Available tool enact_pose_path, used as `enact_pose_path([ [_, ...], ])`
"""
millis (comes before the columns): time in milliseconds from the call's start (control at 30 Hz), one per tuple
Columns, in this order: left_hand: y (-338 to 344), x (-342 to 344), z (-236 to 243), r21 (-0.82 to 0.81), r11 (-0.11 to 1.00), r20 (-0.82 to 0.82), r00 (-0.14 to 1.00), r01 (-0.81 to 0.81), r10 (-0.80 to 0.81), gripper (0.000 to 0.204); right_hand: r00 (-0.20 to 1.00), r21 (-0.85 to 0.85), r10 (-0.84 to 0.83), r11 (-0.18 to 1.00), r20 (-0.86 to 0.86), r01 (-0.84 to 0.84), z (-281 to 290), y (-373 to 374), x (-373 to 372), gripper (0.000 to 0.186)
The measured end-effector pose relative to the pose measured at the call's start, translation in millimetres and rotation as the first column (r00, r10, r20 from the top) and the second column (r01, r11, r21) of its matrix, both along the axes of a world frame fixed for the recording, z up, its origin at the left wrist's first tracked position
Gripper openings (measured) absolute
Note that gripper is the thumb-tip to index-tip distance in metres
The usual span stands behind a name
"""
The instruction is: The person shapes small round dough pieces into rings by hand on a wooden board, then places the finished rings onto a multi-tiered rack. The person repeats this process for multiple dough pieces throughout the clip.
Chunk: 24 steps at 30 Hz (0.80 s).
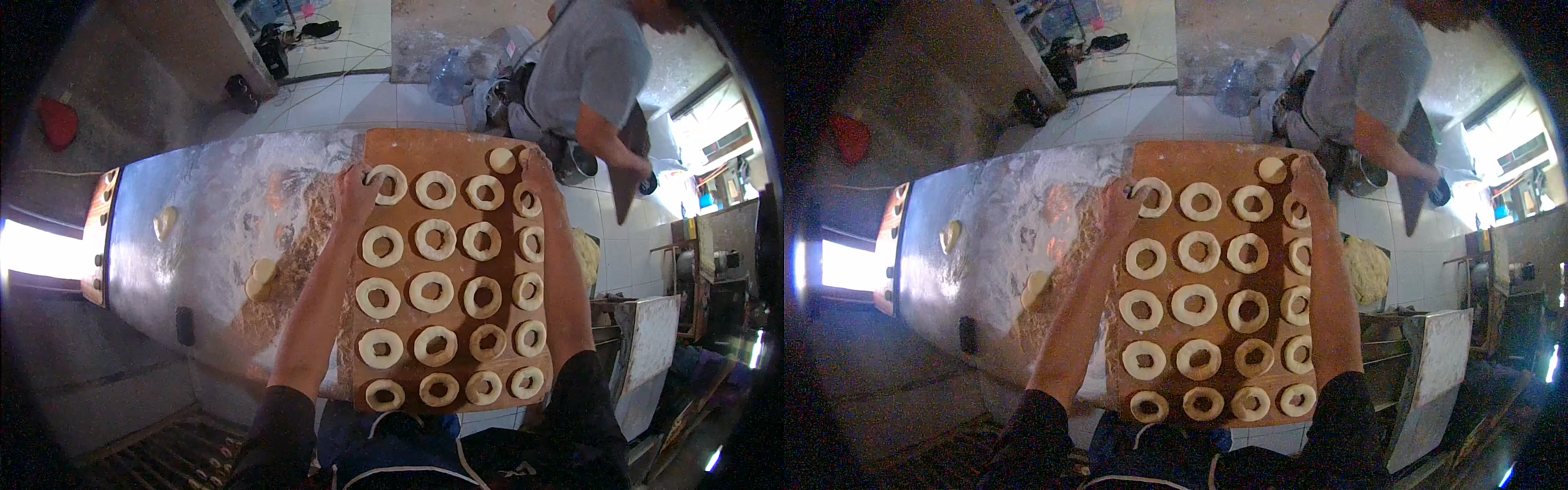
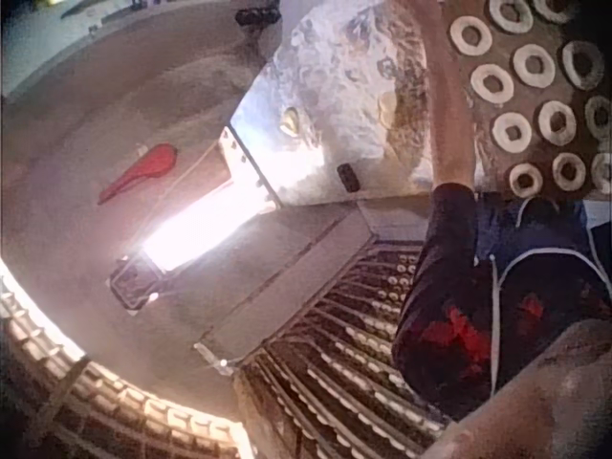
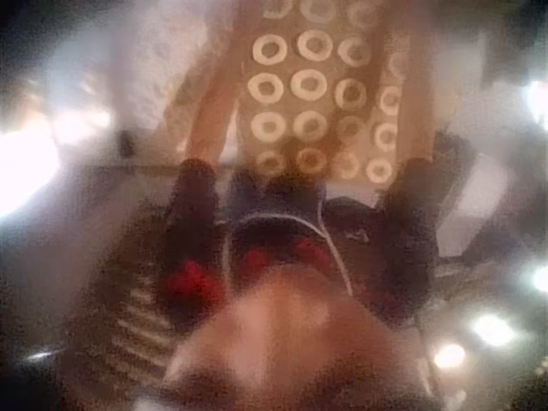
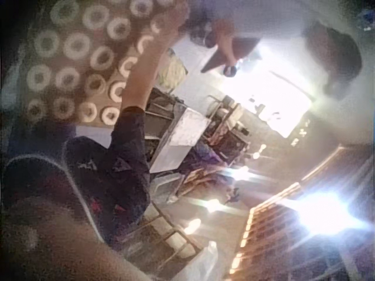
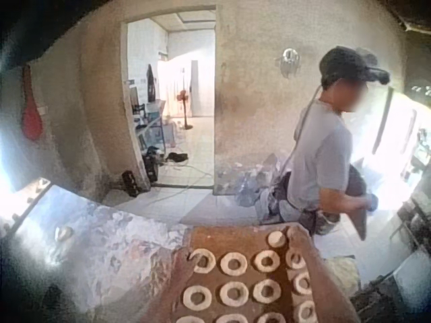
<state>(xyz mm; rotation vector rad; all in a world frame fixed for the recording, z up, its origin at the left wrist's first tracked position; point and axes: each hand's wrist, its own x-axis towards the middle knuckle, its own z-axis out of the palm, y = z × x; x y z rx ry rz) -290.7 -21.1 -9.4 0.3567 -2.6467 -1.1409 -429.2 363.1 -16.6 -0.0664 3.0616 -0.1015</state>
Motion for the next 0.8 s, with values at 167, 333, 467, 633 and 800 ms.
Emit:
enact_pose_path([
  [167,-8.5,31.1,5.8,-0.089,0.980,-0.258,0.955,-0.177,0.149,0.028,0.989,-0.319,-0.112,0.938,0.101,0.139,4.2,29.4,-13.2,0.067],
  [333,-71.9,164.3,7.3,0.106,0.981,-0.234,0.954,-0.165,0.186,0.018,0.951,-0.636,-0.185,0.771,-0.248,-0.016,41.0,1.3,32.1,0.051],
  [467,-114.2,318.8,-0.7,0.104,0.905,-0.083,0.904,-0.412,0.420,0.016,0.964,-0.855,-0.082,0.485,-0.254,-0.184,68.3,-105.8,142.4,0.035],
  [633,-139.6,410.1,-0.6,0.243,0.777,0.060,0.809,-0.580,0.585,0.016,0.874,-0.786,0.477,0.504,-0.092,-0.358,50.2,-289.0,251.0,0.028],
  [800,-155.6,428.8,2.5,0.199,0.839,-0.027,0.852,-0.507,0.522,0.014,0.643,-0.853,0.750,0.430,0.155,-0.296,-0.5,-412.1,318.2,0.039],
])
